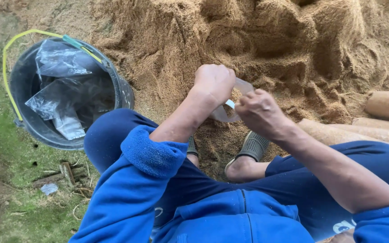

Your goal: Scooping grain from a large pile into small plastic bags using a spoon.

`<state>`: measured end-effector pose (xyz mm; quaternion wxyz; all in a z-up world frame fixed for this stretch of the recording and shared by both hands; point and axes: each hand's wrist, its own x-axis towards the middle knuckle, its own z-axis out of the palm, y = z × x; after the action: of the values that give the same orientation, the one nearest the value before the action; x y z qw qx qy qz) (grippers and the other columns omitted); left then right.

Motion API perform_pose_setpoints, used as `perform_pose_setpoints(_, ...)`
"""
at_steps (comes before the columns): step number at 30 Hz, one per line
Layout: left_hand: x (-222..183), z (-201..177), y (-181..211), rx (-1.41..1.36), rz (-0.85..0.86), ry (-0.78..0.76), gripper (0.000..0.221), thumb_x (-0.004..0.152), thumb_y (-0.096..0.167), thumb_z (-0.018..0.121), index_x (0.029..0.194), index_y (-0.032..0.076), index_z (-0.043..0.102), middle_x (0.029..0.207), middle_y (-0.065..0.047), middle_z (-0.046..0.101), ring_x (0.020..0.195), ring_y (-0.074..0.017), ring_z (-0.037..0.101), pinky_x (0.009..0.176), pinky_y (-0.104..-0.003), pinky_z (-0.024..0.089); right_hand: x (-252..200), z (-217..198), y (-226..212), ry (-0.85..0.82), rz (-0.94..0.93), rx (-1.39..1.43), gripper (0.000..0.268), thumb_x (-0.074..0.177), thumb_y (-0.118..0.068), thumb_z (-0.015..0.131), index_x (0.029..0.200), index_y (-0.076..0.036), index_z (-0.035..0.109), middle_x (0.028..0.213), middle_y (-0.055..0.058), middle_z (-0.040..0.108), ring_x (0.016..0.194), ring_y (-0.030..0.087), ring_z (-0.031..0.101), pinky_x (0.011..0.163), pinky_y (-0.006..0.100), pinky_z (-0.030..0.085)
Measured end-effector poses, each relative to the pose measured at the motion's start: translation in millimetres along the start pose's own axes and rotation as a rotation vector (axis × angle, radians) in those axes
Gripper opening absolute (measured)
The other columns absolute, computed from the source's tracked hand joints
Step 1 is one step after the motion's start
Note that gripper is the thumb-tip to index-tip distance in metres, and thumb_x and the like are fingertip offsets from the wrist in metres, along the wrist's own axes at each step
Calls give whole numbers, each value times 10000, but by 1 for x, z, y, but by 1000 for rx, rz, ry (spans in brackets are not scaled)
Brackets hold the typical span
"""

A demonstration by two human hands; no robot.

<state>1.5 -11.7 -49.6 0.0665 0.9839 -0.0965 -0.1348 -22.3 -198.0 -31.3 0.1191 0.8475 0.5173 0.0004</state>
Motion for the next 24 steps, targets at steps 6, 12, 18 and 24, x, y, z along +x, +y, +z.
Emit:
perform_pose_setpoints(6,-13,-14,-2,-47,41,18,240,865,97,548,838,151,779,780,-89,777,801,-322,780,509,-565,597,-4,-29,7,123,90,-106,65,802,-171,697,819,-214,743,707,31,682,701,181,654,711,315,446)
perform_pose_setpoints(12,-24,-32,1,-18,4,7,202,865,146,592,857,164,793,786,-75,780,805,-319,781,542,-570,598,-9,-33,42,114,44,-5,121,796,-158,691,823,-262,748,695,1,709,689,175,689,674,344,490)
perform_pose_setpoints(18,-33,-58,-1,52,-23,-262,390,848,466,793,938,87,775,736,-26,747,564,-89,641,520,-282,525,-45,-102,141,-307,801,862,193,968,-164,728,1134,-104,807,689,153,739,417,186,452,336,298,350)
perform_pose_setpoints(24,-27,-50,6,71,8,-187,206,922,208,634,861,53,757,742,-92,748,568,-176,670,485,-357,538,-50,-31,179,-264,1119,1067,160,1013,-103,692,1153,-58,755,929,159,735,790,221,635,720,352,527)
